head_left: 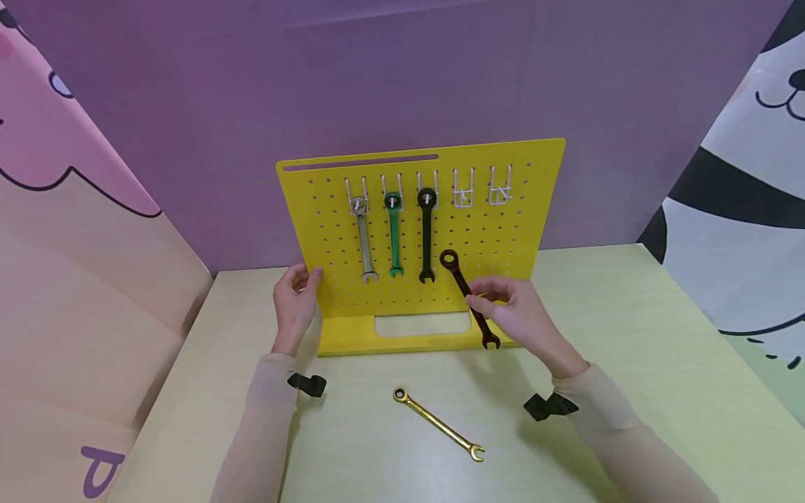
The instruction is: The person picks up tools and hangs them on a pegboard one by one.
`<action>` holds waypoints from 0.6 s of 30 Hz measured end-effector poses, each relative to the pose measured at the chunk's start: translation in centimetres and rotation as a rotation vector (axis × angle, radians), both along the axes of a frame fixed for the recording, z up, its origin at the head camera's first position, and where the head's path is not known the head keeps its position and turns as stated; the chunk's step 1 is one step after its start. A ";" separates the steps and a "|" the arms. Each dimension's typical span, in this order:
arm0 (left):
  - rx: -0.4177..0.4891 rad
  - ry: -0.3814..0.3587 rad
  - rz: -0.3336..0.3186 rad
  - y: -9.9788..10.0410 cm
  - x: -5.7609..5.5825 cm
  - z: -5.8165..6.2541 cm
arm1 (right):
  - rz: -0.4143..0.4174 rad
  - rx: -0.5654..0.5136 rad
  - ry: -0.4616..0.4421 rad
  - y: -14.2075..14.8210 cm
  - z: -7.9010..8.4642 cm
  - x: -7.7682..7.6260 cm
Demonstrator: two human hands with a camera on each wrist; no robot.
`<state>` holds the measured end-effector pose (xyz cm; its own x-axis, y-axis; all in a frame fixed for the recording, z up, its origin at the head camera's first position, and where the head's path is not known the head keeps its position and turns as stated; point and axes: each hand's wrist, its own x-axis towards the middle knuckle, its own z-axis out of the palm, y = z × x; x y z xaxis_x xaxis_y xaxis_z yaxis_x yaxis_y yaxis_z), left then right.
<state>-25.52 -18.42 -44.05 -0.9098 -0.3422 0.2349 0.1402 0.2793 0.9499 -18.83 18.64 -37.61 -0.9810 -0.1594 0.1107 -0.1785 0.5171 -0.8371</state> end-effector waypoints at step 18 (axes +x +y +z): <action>0.001 0.003 -0.005 -0.1 -0.1 -0.2 | -0.045 -0.131 -0.064 -1.1 2.3 -1.5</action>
<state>-25.60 -18.47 -44.22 -0.9108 -0.3381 0.2370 0.1441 0.2777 0.9498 -20.36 17.51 -35.36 -0.9926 -0.1032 0.0644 -0.1014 0.4090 -0.9069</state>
